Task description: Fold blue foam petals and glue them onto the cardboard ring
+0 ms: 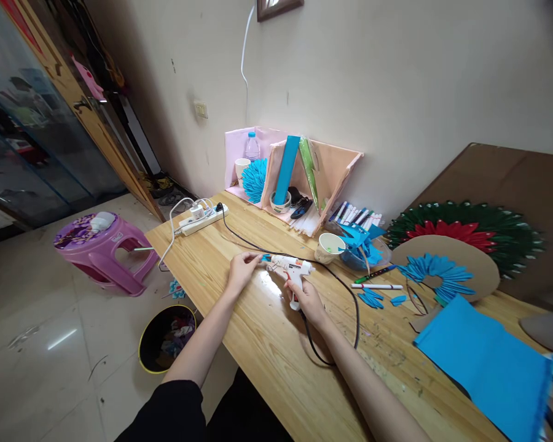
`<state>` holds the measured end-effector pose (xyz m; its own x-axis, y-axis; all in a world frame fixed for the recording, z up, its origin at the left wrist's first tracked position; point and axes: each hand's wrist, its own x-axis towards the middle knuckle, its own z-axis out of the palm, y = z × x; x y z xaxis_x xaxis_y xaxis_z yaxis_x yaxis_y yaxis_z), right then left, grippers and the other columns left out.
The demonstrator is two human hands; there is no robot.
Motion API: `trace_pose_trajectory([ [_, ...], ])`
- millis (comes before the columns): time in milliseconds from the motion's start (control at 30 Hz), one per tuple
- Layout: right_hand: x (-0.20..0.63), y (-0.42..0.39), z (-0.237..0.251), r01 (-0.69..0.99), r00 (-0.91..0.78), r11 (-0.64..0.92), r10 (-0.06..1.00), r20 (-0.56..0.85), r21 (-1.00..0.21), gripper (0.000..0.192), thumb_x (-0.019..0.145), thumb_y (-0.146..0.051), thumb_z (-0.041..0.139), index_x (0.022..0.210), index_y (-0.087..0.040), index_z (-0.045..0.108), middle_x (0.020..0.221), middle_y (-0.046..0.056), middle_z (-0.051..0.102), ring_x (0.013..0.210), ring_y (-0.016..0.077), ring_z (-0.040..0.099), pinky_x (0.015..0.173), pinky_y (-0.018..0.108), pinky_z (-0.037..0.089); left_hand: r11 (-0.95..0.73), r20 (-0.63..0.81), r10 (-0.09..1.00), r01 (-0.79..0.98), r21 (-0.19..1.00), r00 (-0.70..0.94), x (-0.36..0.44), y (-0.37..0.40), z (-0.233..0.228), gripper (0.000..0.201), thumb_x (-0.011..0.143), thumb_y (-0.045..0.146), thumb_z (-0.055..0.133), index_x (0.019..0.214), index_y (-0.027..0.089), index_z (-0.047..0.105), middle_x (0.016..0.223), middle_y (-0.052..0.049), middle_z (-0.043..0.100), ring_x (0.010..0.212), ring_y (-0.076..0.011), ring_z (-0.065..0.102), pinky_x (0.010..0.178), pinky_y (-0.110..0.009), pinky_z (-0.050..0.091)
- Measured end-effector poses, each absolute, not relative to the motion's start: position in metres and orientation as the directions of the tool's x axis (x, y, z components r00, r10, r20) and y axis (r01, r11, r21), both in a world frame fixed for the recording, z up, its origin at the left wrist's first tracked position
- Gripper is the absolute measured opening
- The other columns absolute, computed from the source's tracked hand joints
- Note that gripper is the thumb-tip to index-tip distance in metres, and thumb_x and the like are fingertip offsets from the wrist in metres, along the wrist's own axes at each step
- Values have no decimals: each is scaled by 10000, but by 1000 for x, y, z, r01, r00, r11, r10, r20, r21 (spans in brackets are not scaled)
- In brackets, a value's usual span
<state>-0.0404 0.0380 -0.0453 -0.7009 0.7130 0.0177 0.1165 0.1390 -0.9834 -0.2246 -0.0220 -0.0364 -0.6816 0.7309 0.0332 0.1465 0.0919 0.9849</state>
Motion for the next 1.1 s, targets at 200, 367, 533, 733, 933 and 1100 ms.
trace_pose_trajectory([
  [200, -40, 38, -43, 138, -703, 169, 711, 23, -976, 314, 837, -428, 441, 687, -164, 519, 538, -7, 520, 508, 128, 490, 549, 250, 386, 78, 40, 737, 145, 986, -674, -223, -23, -33, 175, 696, 276, 651, 766, 125, 705, 758, -78, 723, 711, -199, 666, 686, -285, 511],
  [367, -40, 38, -40, 154, -715, 222, 698, 46, -963, 346, 857, -399, 416, 594, -181, 475, 533, -4, 513, 525, 126, 487, 580, 248, 382, 74, 42, 741, 143, 987, -671, -222, -23, -32, 169, 702, 271, 649, 767, 124, 703, 759, -79, 724, 709, -200, 669, 685, -286, 514],
  [533, -40, 38, -41, 176, -703, 228, 710, 40, -958, 362, 850, -415, 419, 578, -181, 470, 527, -4, 515, 520, 124, 482, 569, 243, 377, 73, 42, 741, 144, 987, -671, -222, -24, -32, 162, 708, 259, 646, 769, 118, 698, 761, -85, 724, 706, -197, 672, 684, -282, 516],
  [733, -41, 39, -42, 198, -682, 235, 730, 38, -952, 401, 827, -465, 430, 544, -183, 458, 519, -5, 508, 530, 129, 481, 578, 244, 373, 77, 43, 739, 148, 986, -673, -223, -24, -34, 155, 708, 259, 646, 769, 127, 699, 760, -68, 725, 710, -190, 674, 688, -279, 520],
  [933, -42, 39, -46, 217, -664, 227, 747, 27, -949, 400, 821, -491, 435, 590, -171, 503, 536, -3, 525, 528, 134, 491, 566, 247, 373, 80, 47, 733, 154, 985, -678, -224, -23, -34, 149, 710, 253, 640, 766, 130, 703, 753, -66, 725, 692, -187, 672, 681, -284, 523],
  [1100, -40, 40, -48, 170, -640, 159, 768, 14, -973, 364, 812, -475, 472, 825, -133, 597, 571, -15, 523, 548, 134, 492, 569, 246, 380, 77, 62, 725, 170, 982, -685, -225, -24, -33, 175, 705, 278, 644, 773, 131, 708, 771, -72, 724, 715, -194, 670, 698, -294, 521],
])
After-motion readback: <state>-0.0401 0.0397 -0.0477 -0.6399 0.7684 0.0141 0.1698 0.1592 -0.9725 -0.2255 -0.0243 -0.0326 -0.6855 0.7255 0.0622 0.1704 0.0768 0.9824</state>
